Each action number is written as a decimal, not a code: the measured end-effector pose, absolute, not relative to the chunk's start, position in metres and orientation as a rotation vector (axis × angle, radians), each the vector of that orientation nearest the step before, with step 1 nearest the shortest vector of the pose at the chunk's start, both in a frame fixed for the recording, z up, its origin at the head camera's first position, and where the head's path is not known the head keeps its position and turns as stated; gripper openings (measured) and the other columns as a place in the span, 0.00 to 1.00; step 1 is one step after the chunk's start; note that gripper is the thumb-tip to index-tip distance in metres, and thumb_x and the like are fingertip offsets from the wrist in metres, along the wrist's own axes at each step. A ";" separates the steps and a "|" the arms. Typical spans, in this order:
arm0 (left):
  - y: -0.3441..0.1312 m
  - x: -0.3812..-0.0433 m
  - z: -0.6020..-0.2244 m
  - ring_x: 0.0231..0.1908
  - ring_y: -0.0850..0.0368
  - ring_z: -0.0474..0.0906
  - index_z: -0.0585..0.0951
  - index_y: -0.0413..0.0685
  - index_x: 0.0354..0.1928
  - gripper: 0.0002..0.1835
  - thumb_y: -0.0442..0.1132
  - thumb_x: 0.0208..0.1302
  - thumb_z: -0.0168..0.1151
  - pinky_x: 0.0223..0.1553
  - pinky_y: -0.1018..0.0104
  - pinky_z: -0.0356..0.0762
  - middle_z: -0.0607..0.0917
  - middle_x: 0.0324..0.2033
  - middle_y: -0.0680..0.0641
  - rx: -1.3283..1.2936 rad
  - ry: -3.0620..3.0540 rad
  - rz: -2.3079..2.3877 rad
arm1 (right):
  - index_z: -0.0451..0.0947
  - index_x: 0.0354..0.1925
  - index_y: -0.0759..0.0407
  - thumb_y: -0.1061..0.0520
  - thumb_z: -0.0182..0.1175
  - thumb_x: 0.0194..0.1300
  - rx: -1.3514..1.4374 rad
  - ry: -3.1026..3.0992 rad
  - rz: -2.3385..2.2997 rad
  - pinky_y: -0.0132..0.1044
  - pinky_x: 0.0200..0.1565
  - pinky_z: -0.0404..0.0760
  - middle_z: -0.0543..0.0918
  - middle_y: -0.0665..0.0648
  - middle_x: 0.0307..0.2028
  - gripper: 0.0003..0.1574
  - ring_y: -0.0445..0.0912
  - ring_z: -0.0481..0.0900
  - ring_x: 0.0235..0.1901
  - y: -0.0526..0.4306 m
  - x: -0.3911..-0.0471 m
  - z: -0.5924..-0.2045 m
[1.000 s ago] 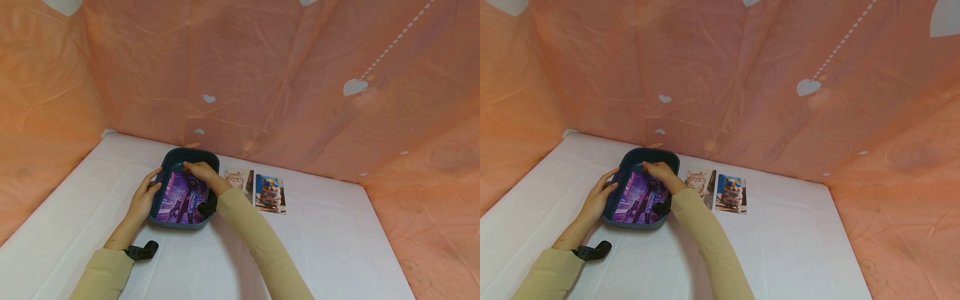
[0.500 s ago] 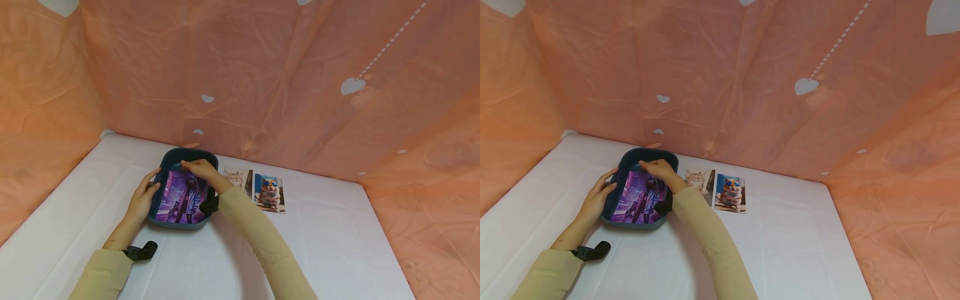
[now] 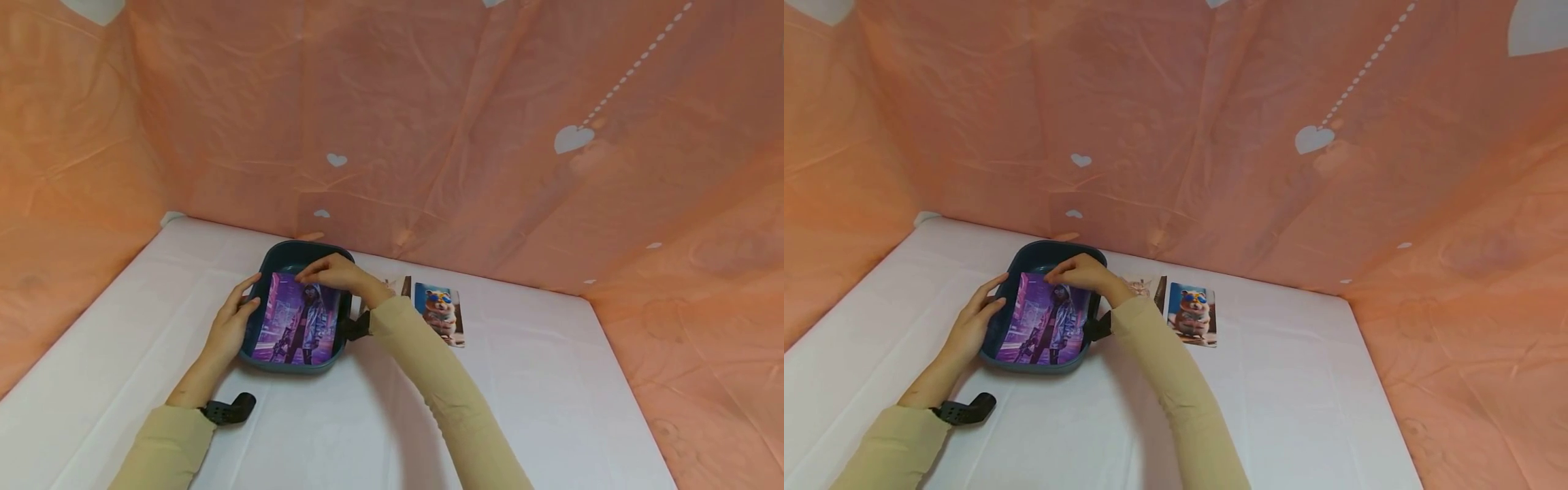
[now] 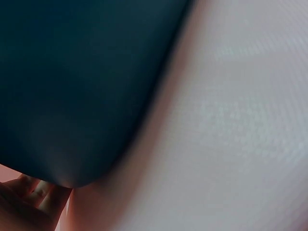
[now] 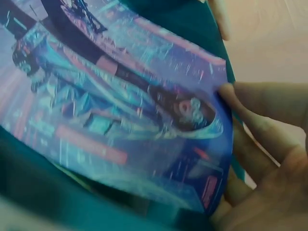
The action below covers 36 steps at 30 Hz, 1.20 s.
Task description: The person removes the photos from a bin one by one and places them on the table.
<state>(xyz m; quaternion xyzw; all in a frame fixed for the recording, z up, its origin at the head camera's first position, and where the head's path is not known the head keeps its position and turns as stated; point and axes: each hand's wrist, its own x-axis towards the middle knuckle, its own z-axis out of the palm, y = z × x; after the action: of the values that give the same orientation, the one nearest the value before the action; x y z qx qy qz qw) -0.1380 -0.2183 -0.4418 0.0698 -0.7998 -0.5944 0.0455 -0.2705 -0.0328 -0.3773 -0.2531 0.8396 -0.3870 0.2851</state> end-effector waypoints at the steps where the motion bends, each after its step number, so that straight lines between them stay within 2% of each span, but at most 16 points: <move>1: -0.218 -0.138 -0.442 0.55 0.41 0.62 0.53 0.54 0.75 0.27 0.44 0.77 0.37 0.55 0.47 0.57 0.65 0.59 0.31 0.213 -2.446 -1.814 | 0.85 0.48 0.50 0.54 0.60 0.65 -0.690 2.237 -1.036 0.40 0.61 0.69 0.82 0.49 0.53 0.14 0.43 0.74 0.57 -0.031 -0.272 -0.377; 9: -0.218 -0.138 -0.440 0.44 0.51 0.70 0.56 0.52 0.74 0.26 0.43 0.76 0.40 0.46 0.64 0.64 0.73 0.52 0.33 0.205 -2.448 -1.729 | 0.83 0.51 0.51 0.59 0.64 0.59 -0.739 2.204 -1.117 0.29 0.49 0.71 0.81 0.49 0.56 0.19 0.37 0.74 0.50 -0.019 -0.280 -0.376; 14: -0.218 -0.138 -0.441 0.44 0.54 0.69 0.55 0.52 0.74 0.27 0.44 0.76 0.39 0.47 0.61 0.63 0.73 0.52 0.33 0.202 -2.463 -1.736 | 0.82 0.53 0.52 0.59 0.63 0.61 -0.683 2.159 -1.213 0.30 0.51 0.70 0.77 0.49 0.59 0.21 0.38 0.72 0.51 -0.013 -0.279 -0.378; 21: -0.220 -0.139 -0.442 0.36 0.72 0.68 0.54 0.55 0.75 0.27 0.44 0.76 0.38 0.45 0.64 0.65 0.74 0.53 0.35 0.222 -2.499 -1.739 | 0.82 0.52 0.53 0.60 0.64 0.60 -0.570 2.112 -1.425 0.36 0.56 0.70 0.78 0.49 0.58 0.20 0.40 0.74 0.52 -0.007 -0.275 -0.378; 25: -0.222 -0.138 -0.441 0.37 0.75 0.67 0.55 0.54 0.74 0.27 0.44 0.77 0.38 0.46 0.64 0.64 0.74 0.53 0.34 0.216 -2.500 -1.718 | 0.82 0.53 0.50 0.58 0.63 0.61 -0.563 2.130 -1.471 0.36 0.57 0.70 0.79 0.47 0.58 0.20 0.40 0.75 0.54 -0.002 -0.276 -0.377; 29: -0.223 -0.135 -0.440 0.36 0.76 0.67 0.56 0.51 0.74 0.26 0.44 0.77 0.39 0.43 0.72 0.66 0.74 0.51 0.34 0.197 -2.484 -1.702 | 0.81 0.54 0.51 0.58 0.62 0.62 -0.555 2.123 -1.512 0.34 0.54 0.72 0.79 0.47 0.58 0.20 0.40 0.74 0.55 0.005 -0.278 -0.377; 32: -0.223 -0.135 -0.439 0.35 0.76 0.69 0.58 0.50 0.73 0.26 0.42 0.76 0.40 0.39 0.77 0.68 0.75 0.50 0.32 0.177 -2.445 -1.721 | 0.81 0.55 0.53 0.59 0.62 0.63 -0.534 2.087 -1.560 0.33 0.49 0.75 0.78 0.48 0.59 0.21 0.42 0.75 0.53 0.011 -0.278 -0.377; 36: -0.224 -0.135 -0.440 0.35 0.74 0.71 0.59 0.48 0.72 0.25 0.41 0.76 0.41 0.37 0.77 0.69 0.76 0.50 0.31 0.171 -2.415 -1.739 | 0.80 0.55 0.55 0.59 0.60 0.64 -0.537 2.066 -1.571 0.33 0.45 0.76 0.78 0.50 0.58 0.21 0.43 0.77 0.49 0.022 -0.278 -0.376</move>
<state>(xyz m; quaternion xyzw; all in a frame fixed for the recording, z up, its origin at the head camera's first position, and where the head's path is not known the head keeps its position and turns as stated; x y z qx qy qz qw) -0.1348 -0.2239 -0.4402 0.0572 -0.8075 -0.5816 0.0804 -0.2781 0.0216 -0.3755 -0.1967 0.7560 -0.5749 0.2432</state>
